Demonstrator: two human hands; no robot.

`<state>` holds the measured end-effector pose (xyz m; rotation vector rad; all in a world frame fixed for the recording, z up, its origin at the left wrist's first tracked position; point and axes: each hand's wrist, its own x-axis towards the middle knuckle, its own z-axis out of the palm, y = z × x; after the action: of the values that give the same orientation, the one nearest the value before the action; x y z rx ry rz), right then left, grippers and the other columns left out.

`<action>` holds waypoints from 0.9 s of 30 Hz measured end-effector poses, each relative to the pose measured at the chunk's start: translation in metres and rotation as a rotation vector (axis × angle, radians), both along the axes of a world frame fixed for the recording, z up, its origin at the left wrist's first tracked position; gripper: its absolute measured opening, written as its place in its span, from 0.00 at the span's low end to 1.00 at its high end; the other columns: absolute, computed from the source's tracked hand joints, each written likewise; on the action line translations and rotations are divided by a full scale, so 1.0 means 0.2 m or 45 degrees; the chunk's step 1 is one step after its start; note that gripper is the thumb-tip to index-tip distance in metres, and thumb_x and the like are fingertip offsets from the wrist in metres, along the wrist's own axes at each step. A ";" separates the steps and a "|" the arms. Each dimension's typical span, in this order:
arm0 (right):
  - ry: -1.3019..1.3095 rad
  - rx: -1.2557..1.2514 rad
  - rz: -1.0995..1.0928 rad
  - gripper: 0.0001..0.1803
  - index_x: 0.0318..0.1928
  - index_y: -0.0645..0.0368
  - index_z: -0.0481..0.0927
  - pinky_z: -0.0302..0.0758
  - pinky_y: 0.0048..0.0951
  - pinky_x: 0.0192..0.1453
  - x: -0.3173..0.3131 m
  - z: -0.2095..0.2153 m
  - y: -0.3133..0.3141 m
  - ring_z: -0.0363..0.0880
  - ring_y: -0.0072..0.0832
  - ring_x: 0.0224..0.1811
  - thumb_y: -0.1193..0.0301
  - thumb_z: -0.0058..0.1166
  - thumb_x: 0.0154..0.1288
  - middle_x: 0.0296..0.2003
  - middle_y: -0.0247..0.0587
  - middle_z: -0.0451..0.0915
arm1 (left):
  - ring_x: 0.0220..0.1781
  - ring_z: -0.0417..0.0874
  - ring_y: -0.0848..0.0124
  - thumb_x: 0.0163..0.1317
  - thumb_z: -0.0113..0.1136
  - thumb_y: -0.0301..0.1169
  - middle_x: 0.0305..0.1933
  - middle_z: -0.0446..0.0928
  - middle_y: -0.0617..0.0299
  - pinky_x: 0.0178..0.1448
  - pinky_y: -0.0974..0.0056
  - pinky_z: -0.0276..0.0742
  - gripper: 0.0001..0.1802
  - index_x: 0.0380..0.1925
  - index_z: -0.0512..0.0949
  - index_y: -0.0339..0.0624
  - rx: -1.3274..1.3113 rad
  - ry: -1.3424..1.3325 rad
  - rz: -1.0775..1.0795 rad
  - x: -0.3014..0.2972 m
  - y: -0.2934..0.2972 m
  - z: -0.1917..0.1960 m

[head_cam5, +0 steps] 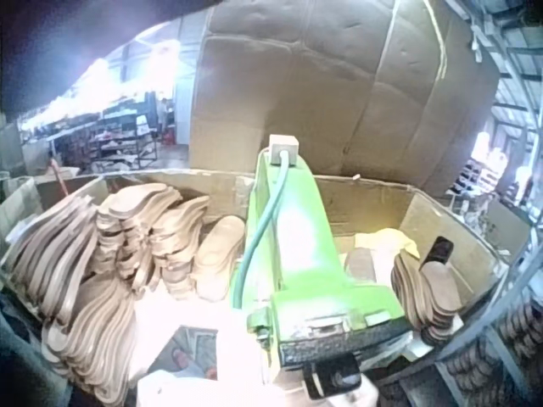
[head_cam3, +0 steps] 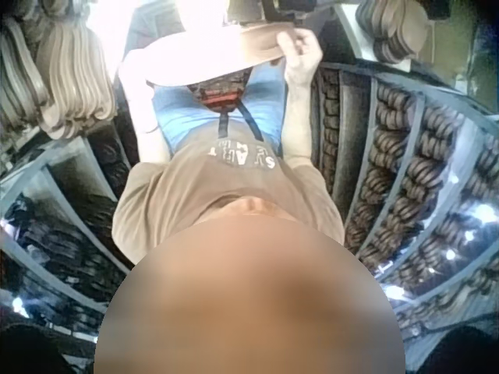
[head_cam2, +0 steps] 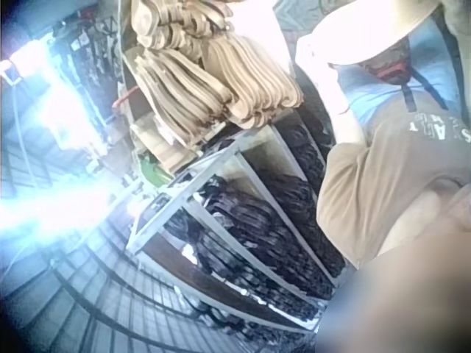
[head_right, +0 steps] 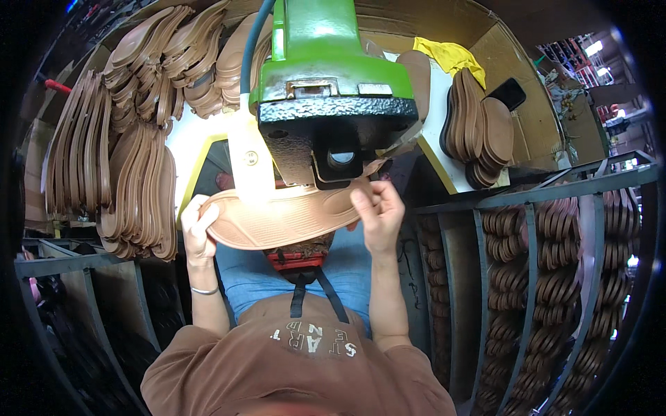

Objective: The recorder uses a specialized sole-finishing or buffing machine to process the edges and surfaces of shoe soles in a manufacturing environment.

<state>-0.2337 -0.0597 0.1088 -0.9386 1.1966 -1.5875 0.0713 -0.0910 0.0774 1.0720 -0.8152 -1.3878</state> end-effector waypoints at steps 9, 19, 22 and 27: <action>0.247 -0.008 0.114 0.14 0.36 0.65 0.72 0.73 0.15 0.28 0.15 -0.03 -0.07 0.78 0.15 0.26 0.78 0.65 0.53 0.28 0.42 0.82 | 0.28 0.80 0.77 0.51 0.69 0.30 0.30 0.81 0.58 0.31 0.72 0.76 0.16 0.37 0.77 0.32 0.281 -0.355 -0.886 0.08 0.31 -0.26; 0.554 -0.047 -0.167 0.18 0.37 0.64 0.74 0.67 0.18 0.33 0.11 -0.18 0.18 0.69 0.17 0.28 0.70 0.69 0.49 0.29 0.32 0.76 | 0.38 0.77 0.79 0.56 0.65 0.27 0.39 0.79 0.61 0.42 0.72 0.75 0.20 0.48 0.75 0.32 -0.361 -0.400 -0.593 -0.65 0.04 0.03; 0.240 0.328 0.310 0.24 0.48 0.69 0.74 0.73 0.27 0.52 0.06 -0.36 0.49 0.78 0.25 0.46 0.70 0.67 0.53 0.43 0.43 0.80 | 0.44 0.78 0.76 0.56 0.65 0.25 0.42 0.79 0.58 0.50 0.70 0.75 0.20 0.48 0.75 0.31 -0.271 -0.256 -0.584 -0.68 0.03 0.04; -0.061 0.523 0.011 0.12 0.37 0.64 0.75 0.73 0.19 0.36 -0.27 -0.56 0.80 0.76 0.18 0.31 0.76 0.63 0.53 0.29 0.33 0.78 | 0.42 0.78 0.76 0.57 0.62 0.21 0.42 0.78 0.60 0.49 0.70 0.75 0.18 0.48 0.74 0.31 -0.088 -0.008 -0.563 -0.69 0.07 0.11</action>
<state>-0.2878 0.0994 -0.0026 -0.6340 1.4126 -1.2803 -0.0664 -0.0773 0.0988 0.8732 -1.1443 -1.7074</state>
